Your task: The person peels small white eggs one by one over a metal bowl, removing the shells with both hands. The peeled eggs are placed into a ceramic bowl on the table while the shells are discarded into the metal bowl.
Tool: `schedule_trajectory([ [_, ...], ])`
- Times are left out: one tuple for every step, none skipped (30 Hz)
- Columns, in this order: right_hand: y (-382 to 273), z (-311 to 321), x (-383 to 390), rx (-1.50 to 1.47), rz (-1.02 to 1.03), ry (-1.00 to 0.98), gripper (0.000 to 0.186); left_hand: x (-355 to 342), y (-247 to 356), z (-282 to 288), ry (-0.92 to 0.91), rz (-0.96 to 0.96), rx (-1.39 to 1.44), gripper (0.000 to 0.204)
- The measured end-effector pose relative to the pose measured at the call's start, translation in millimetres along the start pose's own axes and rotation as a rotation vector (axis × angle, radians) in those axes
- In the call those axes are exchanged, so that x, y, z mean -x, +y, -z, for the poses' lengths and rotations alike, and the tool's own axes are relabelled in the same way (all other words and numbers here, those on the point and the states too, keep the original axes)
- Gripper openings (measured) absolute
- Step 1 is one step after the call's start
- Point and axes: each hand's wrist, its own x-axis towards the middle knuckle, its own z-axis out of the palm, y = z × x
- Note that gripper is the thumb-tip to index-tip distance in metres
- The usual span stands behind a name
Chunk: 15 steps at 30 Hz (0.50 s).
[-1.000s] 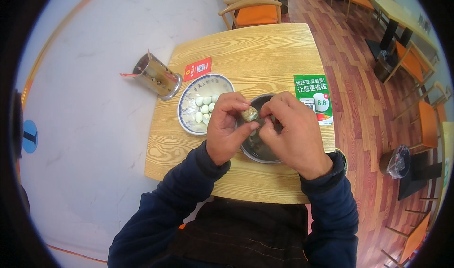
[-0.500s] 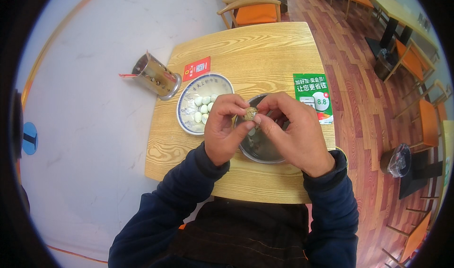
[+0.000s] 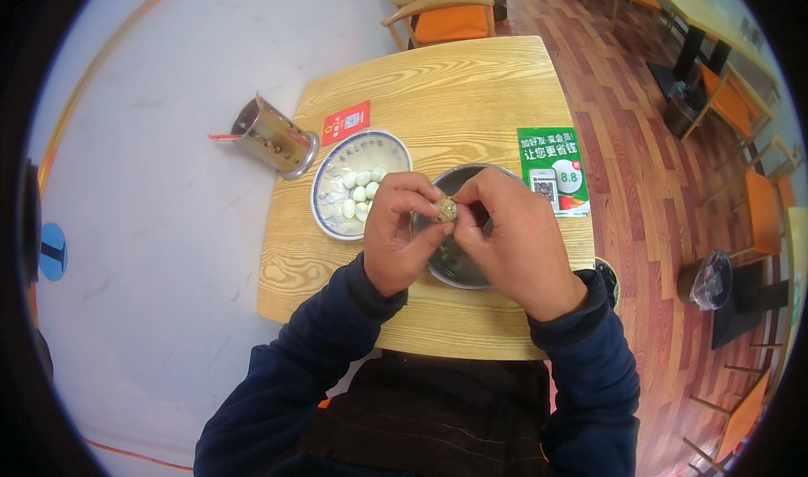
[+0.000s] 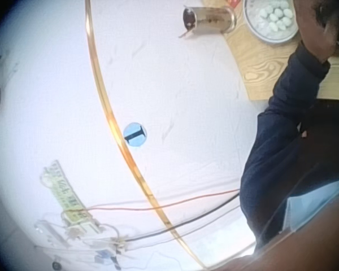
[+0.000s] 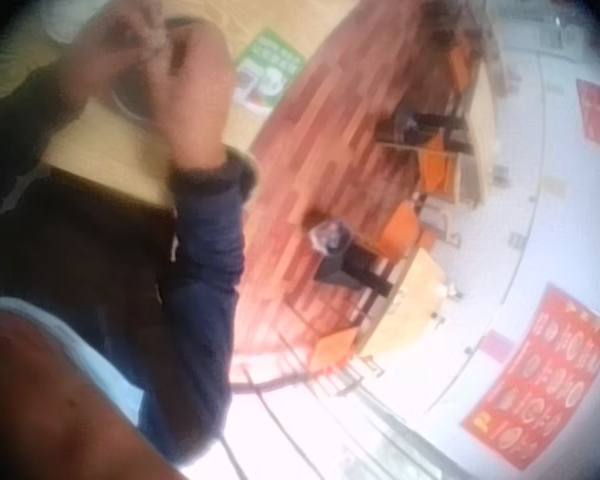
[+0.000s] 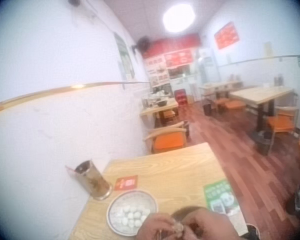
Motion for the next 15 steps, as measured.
schedule_trajectory([
  [0.0,0.2,0.3,0.022,0.009,-0.005,0.016,0.2,0.5,0.0,-0.005,0.001,0.004,0.033],
  [-0.1,0.7,0.6,0.032,0.008,-0.009,0.016,0.5,1.2,0.1,-0.009,0.003,0.008,0.033],
  [-0.2,1.1,0.8,0.032,-0.008,-0.012,0.017,0.4,1.7,0.0,-0.011,0.006,0.012,0.033],
  [-0.6,1.3,1.2,0.029,-0.006,-0.011,0.017,0.0,2.0,-0.3,-0.008,0.008,0.034,0.033],
  [-1.1,1.3,1.6,0.016,-0.018,-0.008,0.017,-0.5,2.2,-0.8,-0.002,0.012,0.058,0.032],
  [-1.4,1.2,1.9,-0.01,-0.048,-0.005,0.017,-1.1,2.5,-1.1,0.004,0.016,0.082,0.032],
  [-1.6,0.9,2.0,-0.015,-0.038,0.007,0.017,-1.8,2.9,-1.0,0.007,0.01,0.086,0.032],
  [-1.5,0.4,2.1,-0.033,-0.046,0.019,0.017,-2.9,3.2,-0.7,0.01,0.004,0.09,0.033],
  [-1.3,0.0,2.2,-0.067,-0.06,0.032,0.018,-3.7,3.8,-0.2,0.015,0.003,0.094,0.034],
  [-0.9,-0.5,2.1,-0.068,-0.055,0.042,0.018,-4.1,4.9,0.1,0.011,0.024,0.119,0.035],
  [-0.4,-1.1,2.0,-0.086,-0.057,0.052,0.017,-4.4,6.2,0.7,0.009,0.049,0.143,0.036],
  [0.1,-1.7,2.2,-0.12,-0.075,0.062,0.018,-4.5,7.8,1.4,0.007,0.076,0.166,0.037],
  [0.8,-2.0,2.0,-0.125,-0.065,0.062,0.018,-5.0,9.1,2.7,-0.021,0.078,0.161,0.038],
  [1.6,-1.8,1.7,-0.146,-0.071,0.061,0.018,-5.8,10.1,4.5,-0.049,0.079,0.157,0.038],
  [2.2,-1.8,1.4,-0.168,-0.091,0.063,0.018,-6.6,11.0,5.5,-0.077,0.081,0.152,0.039],
])
